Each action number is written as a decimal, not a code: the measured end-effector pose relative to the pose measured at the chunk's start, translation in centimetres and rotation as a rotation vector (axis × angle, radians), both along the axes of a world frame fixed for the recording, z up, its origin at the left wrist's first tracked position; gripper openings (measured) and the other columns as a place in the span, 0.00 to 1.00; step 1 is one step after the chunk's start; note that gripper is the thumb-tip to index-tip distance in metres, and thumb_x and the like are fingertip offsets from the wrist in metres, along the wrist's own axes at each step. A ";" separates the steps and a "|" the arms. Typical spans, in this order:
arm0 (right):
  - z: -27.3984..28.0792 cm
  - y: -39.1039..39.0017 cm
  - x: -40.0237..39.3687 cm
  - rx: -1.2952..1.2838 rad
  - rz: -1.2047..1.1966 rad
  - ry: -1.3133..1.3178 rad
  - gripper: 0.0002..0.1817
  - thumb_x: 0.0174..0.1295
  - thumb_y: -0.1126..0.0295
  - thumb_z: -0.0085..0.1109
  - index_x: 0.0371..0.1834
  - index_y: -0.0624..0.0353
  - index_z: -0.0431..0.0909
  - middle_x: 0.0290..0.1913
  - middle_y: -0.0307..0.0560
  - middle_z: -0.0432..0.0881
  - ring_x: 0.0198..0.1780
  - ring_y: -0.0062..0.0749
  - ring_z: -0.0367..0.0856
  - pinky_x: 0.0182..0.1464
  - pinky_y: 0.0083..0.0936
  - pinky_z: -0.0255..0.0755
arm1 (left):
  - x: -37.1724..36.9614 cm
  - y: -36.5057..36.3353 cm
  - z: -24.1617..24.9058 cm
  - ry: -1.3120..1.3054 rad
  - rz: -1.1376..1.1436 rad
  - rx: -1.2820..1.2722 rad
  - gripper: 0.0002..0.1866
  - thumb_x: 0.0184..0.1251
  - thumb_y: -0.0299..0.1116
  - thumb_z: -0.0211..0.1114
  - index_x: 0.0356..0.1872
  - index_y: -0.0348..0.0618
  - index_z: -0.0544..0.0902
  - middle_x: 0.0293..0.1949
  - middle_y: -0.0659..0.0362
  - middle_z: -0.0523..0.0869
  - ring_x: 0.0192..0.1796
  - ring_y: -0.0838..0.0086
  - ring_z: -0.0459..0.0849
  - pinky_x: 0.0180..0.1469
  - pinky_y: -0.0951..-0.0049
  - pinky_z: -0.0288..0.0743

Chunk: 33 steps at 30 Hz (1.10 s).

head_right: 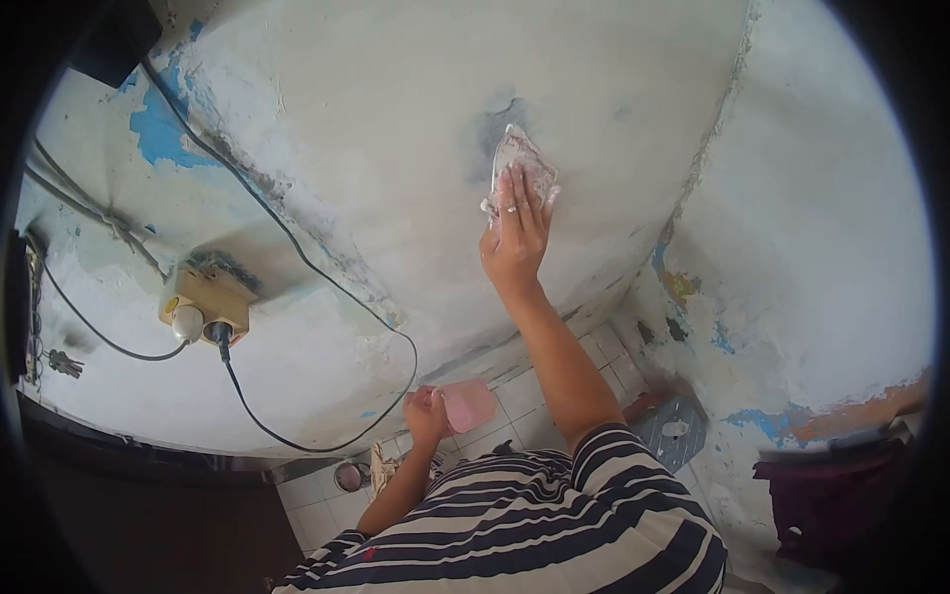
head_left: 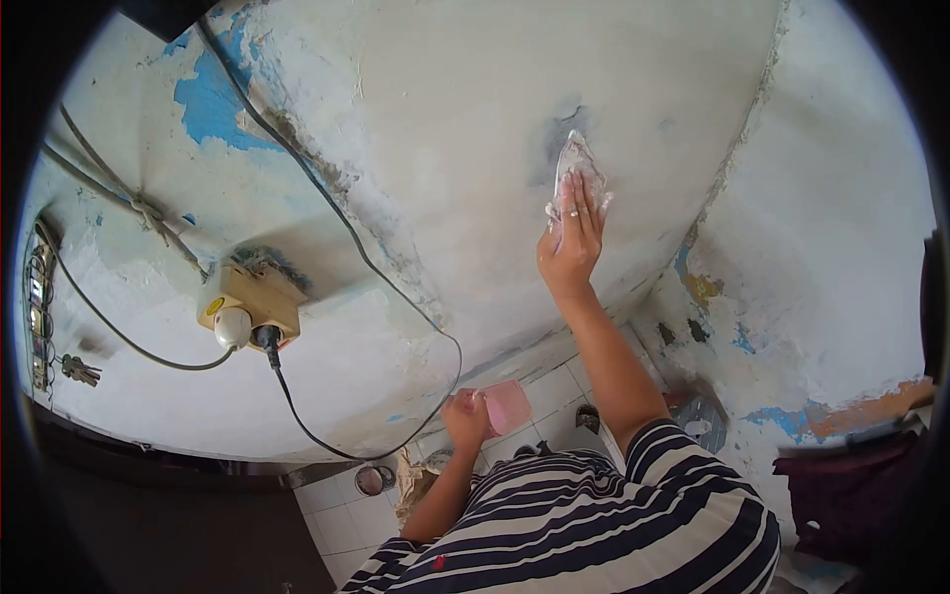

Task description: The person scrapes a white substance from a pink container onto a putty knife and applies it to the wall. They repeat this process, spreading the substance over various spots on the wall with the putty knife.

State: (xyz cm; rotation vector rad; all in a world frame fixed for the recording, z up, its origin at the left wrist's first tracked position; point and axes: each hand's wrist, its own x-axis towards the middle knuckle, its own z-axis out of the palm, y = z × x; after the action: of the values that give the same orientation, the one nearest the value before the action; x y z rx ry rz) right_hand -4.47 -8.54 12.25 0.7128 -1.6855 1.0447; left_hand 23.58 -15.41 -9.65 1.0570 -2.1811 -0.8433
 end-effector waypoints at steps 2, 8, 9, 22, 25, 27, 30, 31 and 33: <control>-0.1 -0.4 -0.3 -0.024 0.093 0.002 0.29 0.63 0.83 0.50 0.71 0.70 0.75 0.71 0.65 0.78 0.76 0.64 0.71 0.77 0.58 0.59 | 0.0 -0.2 0.3 -0.016 0.006 0.000 0.09 0.59 0.37 0.70 0.33 0.42 0.89 0.29 0.46 0.86 0.37 0.48 0.84 0.44 0.48 0.75; 0.1 0.3 -0.5 0.011 0.121 0.051 0.28 0.62 0.82 0.52 0.69 0.72 0.76 0.70 0.66 0.78 0.74 0.64 0.73 0.75 0.52 0.66 | -0.9 -0.4 0.5 0.011 -0.055 0.001 0.09 0.59 0.37 0.70 0.33 0.42 0.89 0.27 0.46 0.86 0.34 0.49 0.84 0.41 0.50 0.76; 0.0 0.4 -0.5 0.011 0.115 0.050 0.28 0.62 0.82 0.52 0.69 0.72 0.76 0.70 0.66 0.78 0.74 0.64 0.73 0.75 0.52 0.66 | -1.1 -0.4 0.4 0.010 -0.061 0.001 0.09 0.59 0.37 0.70 0.33 0.42 0.89 0.27 0.46 0.86 0.34 0.49 0.84 0.41 0.50 0.76; 2.1 2.5 -0.5 -0.146 0.088 0.039 0.29 0.63 0.84 0.49 0.71 0.72 0.73 0.69 0.68 0.77 0.73 0.65 0.73 0.75 0.55 0.66 | -1.0 -0.9 0.5 0.026 -0.071 -0.012 0.10 0.61 0.36 0.70 0.32 0.40 0.88 0.26 0.43 0.87 0.30 0.47 0.86 0.43 0.51 0.79; 2.4 1.4 0.0 -0.076 0.053 0.105 0.28 0.64 0.83 0.51 0.70 0.73 0.74 0.68 0.68 0.78 0.73 0.66 0.73 0.75 0.56 0.65 | -0.9 -0.9 0.4 0.021 -0.071 -0.009 0.09 0.62 0.36 0.69 0.32 0.40 0.88 0.26 0.42 0.87 0.31 0.45 0.86 0.46 0.51 0.79; 1.0 0.1 1.4 -0.025 0.223 0.002 0.25 0.67 0.80 0.51 0.69 0.74 0.75 0.68 0.68 0.79 0.73 0.67 0.73 0.75 0.56 0.65 | -0.8 -1.0 0.1 0.011 -0.060 0.008 0.09 0.62 0.36 0.69 0.32 0.40 0.88 0.26 0.42 0.87 0.32 0.44 0.85 0.47 0.51 0.79; -0.6 1.0 2.8 -0.076 0.195 0.101 0.24 0.70 0.77 0.50 0.68 0.74 0.76 0.68 0.69 0.78 0.73 0.68 0.72 0.74 0.58 0.65 | -0.6 -1.9 -1.7 0.019 -0.087 -0.016 0.10 0.62 0.37 0.68 0.36 0.42 0.89 0.28 0.45 0.86 0.35 0.47 0.85 0.41 0.50 0.76; -0.1 1.6 2.4 -0.138 0.148 0.181 0.23 0.72 0.75 0.49 0.68 0.74 0.75 0.68 0.69 0.77 0.73 0.69 0.72 0.74 0.59 0.65 | -0.5 -2.0 -2.2 0.007 -0.047 -0.023 0.10 0.62 0.37 0.68 0.36 0.42 0.89 0.28 0.44 0.86 0.34 0.46 0.86 0.40 0.50 0.77; 2.2 2.1 0.9 -0.207 0.069 0.171 0.23 0.72 0.75 0.49 0.68 0.74 0.75 0.69 0.69 0.77 0.73 0.69 0.72 0.74 0.59 0.65 | -0.4 -2.4 -2.8 -0.009 0.004 -0.029 0.10 0.63 0.37 0.68 0.36 0.42 0.89 0.28 0.44 0.87 0.33 0.46 0.86 0.40 0.50 0.78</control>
State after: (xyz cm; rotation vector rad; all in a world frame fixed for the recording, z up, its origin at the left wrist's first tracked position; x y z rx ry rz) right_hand -3.53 -6.45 14.46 0.7083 -1.3924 1.1536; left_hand 23.17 -17.82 -12.40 1.0524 -2.1915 -0.8040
